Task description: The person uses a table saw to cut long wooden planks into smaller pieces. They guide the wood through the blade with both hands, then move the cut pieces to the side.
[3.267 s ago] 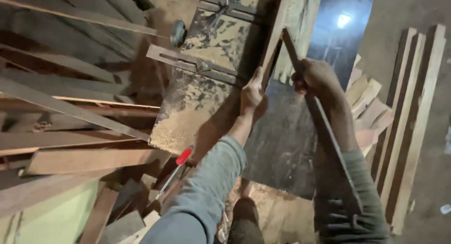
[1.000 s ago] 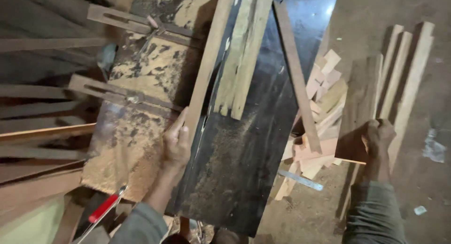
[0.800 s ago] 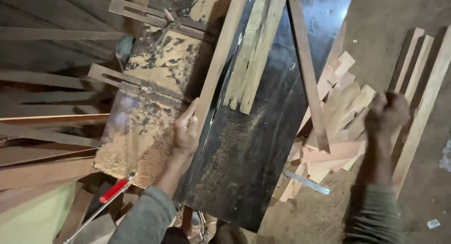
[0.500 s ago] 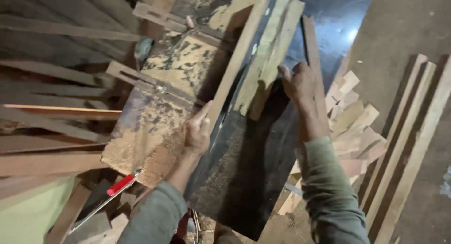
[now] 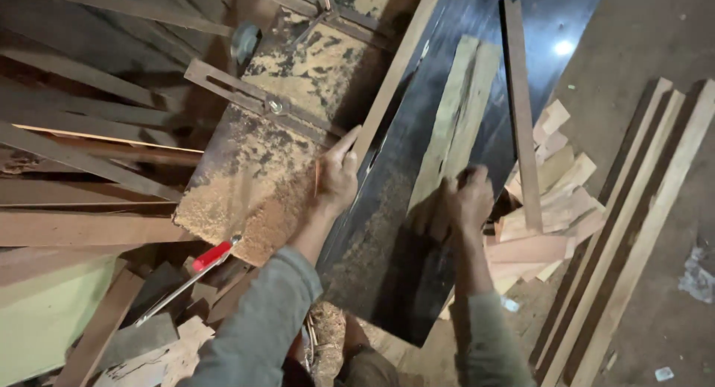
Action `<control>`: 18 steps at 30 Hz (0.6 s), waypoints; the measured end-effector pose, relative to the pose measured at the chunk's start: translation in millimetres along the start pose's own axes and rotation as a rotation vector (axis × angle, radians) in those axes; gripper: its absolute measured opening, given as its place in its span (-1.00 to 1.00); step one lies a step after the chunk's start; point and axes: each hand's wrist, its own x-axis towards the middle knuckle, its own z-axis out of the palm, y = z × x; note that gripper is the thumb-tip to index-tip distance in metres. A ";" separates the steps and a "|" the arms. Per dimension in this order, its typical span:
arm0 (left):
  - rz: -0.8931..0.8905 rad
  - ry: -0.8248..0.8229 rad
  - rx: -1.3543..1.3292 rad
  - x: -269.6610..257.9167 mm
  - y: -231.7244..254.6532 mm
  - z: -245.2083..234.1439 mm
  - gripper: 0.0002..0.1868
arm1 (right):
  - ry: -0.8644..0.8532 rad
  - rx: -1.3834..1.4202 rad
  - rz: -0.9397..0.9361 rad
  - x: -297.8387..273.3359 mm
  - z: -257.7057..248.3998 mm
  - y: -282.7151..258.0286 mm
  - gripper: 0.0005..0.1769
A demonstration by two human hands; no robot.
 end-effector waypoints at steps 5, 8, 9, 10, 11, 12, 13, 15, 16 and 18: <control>-0.014 0.026 0.011 18.8 -38.1 17.2 -0.39 | 0.071 0.013 0.019 -148.4 -1.5 17.7 -0.41; 0.043 0.051 -0.014 22.0 -55.1 22.8 -0.39 | 0.206 0.042 0.035 -242.9 -1.4 20.8 -0.44; 0.066 0.092 -0.125 15.5 -50.1 19.0 -0.40 | 0.239 -0.026 0.064 -269.5 4.6 26.9 -0.43; 0.088 0.132 -0.236 9.1 -44.9 15.3 -0.41 | 0.272 -0.094 0.094 -295.7 10.9 32.6 -0.42; 0.090 0.119 -0.241 -15.8 -38.1 -1.2 -0.41 | 0.277 -0.099 0.105 -315.6 9.2 26.6 -0.42; 0.249 0.155 -0.138 -40.6 -31.7 -17.9 -0.44 | 0.274 -0.014 0.172 -335.3 7.8 20.6 -0.27; 0.408 0.191 -0.033 -67.8 -28.0 -36.9 -0.47 | 0.268 0.075 0.240 -358.5 8.4 14.3 -0.13; 0.422 0.311 -0.013 -164.2 -38.2 -38.1 -0.56 | 0.266 0.180 0.325 -400.7 17.3 22.2 -0.01; 0.433 0.444 0.007 -205.7 -42.3 -39.8 -0.64 | 0.262 0.291 0.395 -415.5 23.3 22.7 0.11; 0.309 0.294 -0.039 -280.1 -83.1 -34.0 -0.56 | 0.253 0.605 0.547 -421.9 29.6 -5.1 -0.07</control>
